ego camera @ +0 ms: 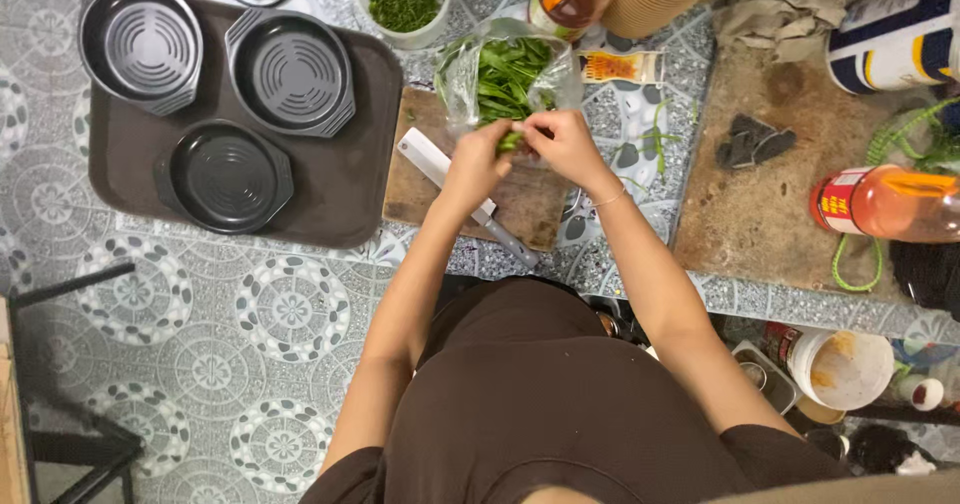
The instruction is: The person cooks instant noodles in three small pots on a gas stove, adds sliced meat and red cabbage, and stirs the contents with tongs. They then transfer the pots to a tray and continue stirring.
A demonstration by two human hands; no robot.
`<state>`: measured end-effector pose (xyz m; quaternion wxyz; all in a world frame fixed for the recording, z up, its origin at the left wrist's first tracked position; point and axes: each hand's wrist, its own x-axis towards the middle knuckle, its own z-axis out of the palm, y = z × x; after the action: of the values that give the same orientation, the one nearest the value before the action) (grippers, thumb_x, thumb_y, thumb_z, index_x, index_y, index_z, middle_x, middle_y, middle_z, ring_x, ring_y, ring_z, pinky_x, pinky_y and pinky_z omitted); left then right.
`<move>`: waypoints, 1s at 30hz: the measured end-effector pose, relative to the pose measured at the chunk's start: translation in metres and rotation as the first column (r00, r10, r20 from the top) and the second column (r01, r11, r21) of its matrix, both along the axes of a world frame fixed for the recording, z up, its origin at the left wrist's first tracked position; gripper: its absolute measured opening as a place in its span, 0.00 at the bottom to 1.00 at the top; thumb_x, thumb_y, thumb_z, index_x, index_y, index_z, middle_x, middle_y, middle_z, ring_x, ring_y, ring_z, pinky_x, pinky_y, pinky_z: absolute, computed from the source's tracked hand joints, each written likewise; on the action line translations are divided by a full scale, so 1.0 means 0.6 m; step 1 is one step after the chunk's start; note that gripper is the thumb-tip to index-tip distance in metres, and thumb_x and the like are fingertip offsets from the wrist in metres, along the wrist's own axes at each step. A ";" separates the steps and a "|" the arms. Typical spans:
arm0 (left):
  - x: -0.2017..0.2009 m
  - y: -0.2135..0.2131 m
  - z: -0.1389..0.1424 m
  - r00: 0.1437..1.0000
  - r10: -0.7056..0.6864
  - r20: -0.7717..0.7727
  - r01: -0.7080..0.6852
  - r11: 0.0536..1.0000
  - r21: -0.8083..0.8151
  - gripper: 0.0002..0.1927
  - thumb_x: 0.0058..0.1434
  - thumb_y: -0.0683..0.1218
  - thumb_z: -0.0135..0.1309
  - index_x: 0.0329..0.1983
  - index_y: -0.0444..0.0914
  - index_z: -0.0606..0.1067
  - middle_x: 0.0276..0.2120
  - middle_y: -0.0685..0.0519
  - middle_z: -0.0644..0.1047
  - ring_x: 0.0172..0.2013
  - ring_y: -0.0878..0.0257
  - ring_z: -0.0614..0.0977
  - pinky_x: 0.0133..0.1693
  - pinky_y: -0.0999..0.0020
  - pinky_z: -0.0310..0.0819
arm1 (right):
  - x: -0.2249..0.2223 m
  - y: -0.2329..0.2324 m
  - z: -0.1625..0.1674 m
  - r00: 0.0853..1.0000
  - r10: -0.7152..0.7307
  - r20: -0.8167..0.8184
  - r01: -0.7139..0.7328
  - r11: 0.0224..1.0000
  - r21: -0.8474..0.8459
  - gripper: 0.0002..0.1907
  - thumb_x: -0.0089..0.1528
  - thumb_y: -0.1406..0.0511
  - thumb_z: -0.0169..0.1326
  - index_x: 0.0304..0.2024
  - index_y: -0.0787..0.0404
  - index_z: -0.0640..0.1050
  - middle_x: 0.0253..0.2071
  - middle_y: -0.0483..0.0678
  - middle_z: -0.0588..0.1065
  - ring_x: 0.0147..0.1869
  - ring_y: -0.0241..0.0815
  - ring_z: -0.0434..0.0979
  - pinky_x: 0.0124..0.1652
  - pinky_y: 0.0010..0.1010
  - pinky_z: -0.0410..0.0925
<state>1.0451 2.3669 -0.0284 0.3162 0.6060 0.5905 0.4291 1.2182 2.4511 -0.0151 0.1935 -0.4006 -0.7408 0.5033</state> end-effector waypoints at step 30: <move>-0.022 -0.034 0.069 0.993 -0.025 -0.117 0.039 0.993 0.115 0.21 0.49 0.36 0.62 0.48 0.38 0.79 0.48 0.49 0.75 0.37 0.52 0.83 0.38 0.58 0.77 | 0.033 -0.029 0.020 0.995 -0.062 0.082 0.045 0.979 0.199 0.07 0.64 0.68 0.57 0.42 0.66 0.80 0.34 0.52 0.80 0.34 0.42 0.80 0.37 0.31 0.71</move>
<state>1.0317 2.3465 0.0129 0.2525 0.6566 0.5717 0.4222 1.2382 2.4338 -0.0030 0.2126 -0.4211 -0.7836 0.4042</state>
